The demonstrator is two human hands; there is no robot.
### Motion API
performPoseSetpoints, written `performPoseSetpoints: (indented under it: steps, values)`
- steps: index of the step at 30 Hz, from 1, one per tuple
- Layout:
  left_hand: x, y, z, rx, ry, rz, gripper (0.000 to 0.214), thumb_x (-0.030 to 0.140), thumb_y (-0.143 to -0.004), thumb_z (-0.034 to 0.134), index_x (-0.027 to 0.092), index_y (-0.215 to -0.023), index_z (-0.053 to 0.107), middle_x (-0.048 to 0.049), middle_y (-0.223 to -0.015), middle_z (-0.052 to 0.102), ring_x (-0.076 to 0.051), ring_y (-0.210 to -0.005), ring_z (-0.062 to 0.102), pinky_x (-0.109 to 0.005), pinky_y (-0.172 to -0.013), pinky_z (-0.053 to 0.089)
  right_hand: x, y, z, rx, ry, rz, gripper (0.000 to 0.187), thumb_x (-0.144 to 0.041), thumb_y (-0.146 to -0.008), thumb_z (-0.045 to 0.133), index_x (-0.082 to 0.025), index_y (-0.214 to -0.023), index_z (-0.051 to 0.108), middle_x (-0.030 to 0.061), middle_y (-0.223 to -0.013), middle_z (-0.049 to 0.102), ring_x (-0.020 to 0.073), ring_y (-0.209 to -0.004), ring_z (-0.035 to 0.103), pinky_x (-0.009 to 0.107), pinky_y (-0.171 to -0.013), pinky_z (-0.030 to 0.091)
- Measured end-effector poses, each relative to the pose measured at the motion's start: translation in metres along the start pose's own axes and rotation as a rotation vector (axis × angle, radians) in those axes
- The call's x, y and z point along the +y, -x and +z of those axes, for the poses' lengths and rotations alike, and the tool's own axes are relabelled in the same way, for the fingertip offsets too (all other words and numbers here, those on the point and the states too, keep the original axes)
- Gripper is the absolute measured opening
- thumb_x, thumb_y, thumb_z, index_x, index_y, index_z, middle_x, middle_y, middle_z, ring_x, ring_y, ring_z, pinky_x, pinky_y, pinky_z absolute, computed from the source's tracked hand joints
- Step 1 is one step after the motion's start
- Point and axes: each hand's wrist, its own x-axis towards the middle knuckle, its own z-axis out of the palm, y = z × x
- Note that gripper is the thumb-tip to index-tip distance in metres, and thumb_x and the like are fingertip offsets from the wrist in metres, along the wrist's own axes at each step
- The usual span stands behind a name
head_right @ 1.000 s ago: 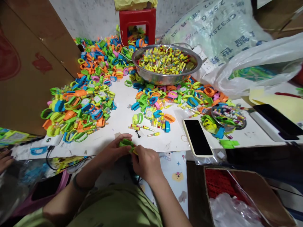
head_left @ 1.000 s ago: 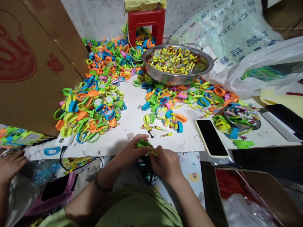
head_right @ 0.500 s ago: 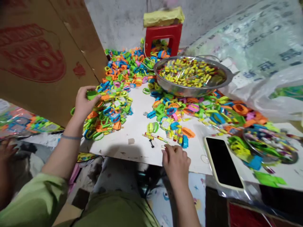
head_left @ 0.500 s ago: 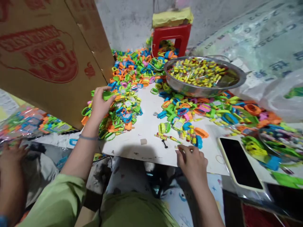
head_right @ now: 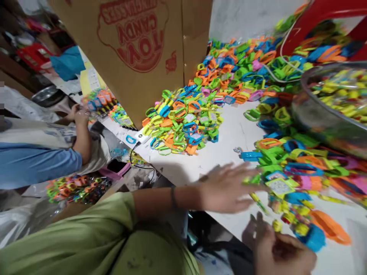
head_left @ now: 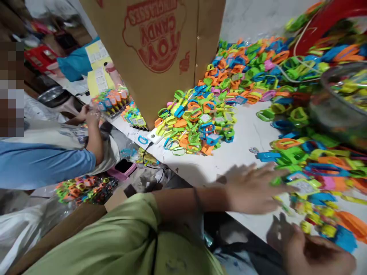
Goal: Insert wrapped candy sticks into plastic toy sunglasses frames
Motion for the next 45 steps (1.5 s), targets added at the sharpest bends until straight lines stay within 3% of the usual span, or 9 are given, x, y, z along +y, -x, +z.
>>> performPoseSetpoints:
  steps: [4,7,11,14,28,34,39,42,45]
  values:
    - [0.022,-0.01,0.053,-0.072,-0.037,0.044,0.046,0.022,-0.095,0.04,0.019,-0.138,0.055,-0.0105,-0.151,0.043,-0.033,-0.146,0.029,-0.055,-0.116,0.029,-0.003,0.01,0.005,0.062,-0.149,-0.041,0.062,-0.064,-0.078,0.059,-0.021,-0.122,0.061,0.0161,-0.09,0.066,0.0321,-0.069,0.062,0.049,-0.066,0.049]
    - [0.014,-0.019,0.062,-0.095,0.049,0.11,0.036,0.013,-0.091,0.043,0.014,-0.114,0.07,-0.0141,-0.14,0.054,-0.034,-0.144,0.032,-0.055,-0.11,0.038,0.001,0.009,0.011,0.071,-0.218,-0.09,0.063,-0.067,-0.081,0.055,-0.015,-0.115,0.062,0.0151,-0.09,0.066,0.0281,-0.067,0.061,0.045,-0.063,0.05]
    - [-0.002,-0.027,0.055,-0.057,0.311,-0.016,0.027,0.01,-0.088,0.05,0.016,-0.105,0.07,-0.0112,-0.125,0.064,-0.024,-0.127,0.053,-0.037,-0.108,0.045,0.01,0.003,0.016,0.08,-0.357,-0.176,0.049,-0.06,-0.086,0.055,-0.016,-0.105,0.062,0.0121,-0.093,0.067,0.0232,-0.076,0.064,0.036,-0.068,0.052]
    - [-0.017,-0.035,0.056,-0.001,0.37,-0.096,0.035,0.003,-0.087,0.045,0.009,-0.114,0.066,-0.0215,-0.134,0.055,-0.029,-0.13,0.049,-0.047,-0.11,0.041,0.014,-0.001,0.018,0.079,-0.386,-0.225,0.038,-0.051,-0.089,0.056,-0.017,-0.104,0.063,0.0103,-0.093,0.068,0.0224,-0.081,0.064,0.035,-0.071,0.052]
    - [-0.049,-0.039,0.028,0.101,0.527,-0.406,0.05,0.016,-0.083,0.061,0.016,-0.132,0.055,-0.0174,-0.136,0.059,-0.033,-0.13,0.051,-0.052,-0.113,0.036,0.016,-0.003,0.015,0.069,-0.476,-0.193,0.031,-0.045,-0.092,0.056,-0.018,-0.106,0.063,0.0085,-0.098,0.067,0.0216,-0.088,0.062,0.036,-0.077,0.051]
    - [-0.026,-0.018,0.005,0.078,1.299,-0.639,0.057,0.038,-0.077,0.074,0.02,-0.127,0.052,-0.0147,-0.137,0.057,-0.024,-0.116,0.061,-0.038,-0.094,0.052,-0.001,0.007,0.008,0.021,-0.577,-0.228,0.024,-0.039,-0.097,0.05,-0.02,-0.107,0.058,0.0066,-0.097,0.065,0.0204,-0.089,0.063,0.035,-0.08,0.051]
    - [0.004,0.015,-0.017,-0.132,1.799,-0.858,0.05,0.047,-0.069,0.082,0.017,-0.104,0.062,-0.0115,-0.114,0.07,-0.019,-0.089,0.067,-0.03,-0.077,0.053,-0.042,0.028,-0.001,-0.139,-0.65,-0.309,0.032,-0.037,-0.096,0.052,-0.022,-0.124,0.053,0.0086,-0.11,0.064,0.0205,-0.094,0.062,0.032,-0.077,0.051]
    - [0.012,0.032,-0.022,-0.188,1.912,-0.876,0.054,0.042,-0.062,0.089,0.02,-0.104,0.064,-0.0074,-0.108,0.072,-0.019,-0.089,0.068,-0.03,-0.078,0.054,-0.055,0.032,-0.005,-0.195,-0.663,-0.384,0.022,-0.031,-0.093,0.058,-0.023,-0.114,0.058,0.0055,-0.1,0.064,0.0188,-0.085,0.061,0.029,-0.07,0.049]
    - [0.01,0.043,-0.023,-0.244,1.893,-0.797,0.044,0.042,-0.07,0.084,0.019,-0.105,0.068,-0.0088,-0.117,0.069,-0.02,-0.099,0.066,-0.029,-0.082,0.053,-0.052,0.03,-0.007,-0.239,-0.631,-0.54,0.008,-0.018,-0.092,0.056,-0.023,-0.097,0.06,0.0016,-0.085,0.06,0.0169,-0.078,0.058,0.027,-0.067,0.046]
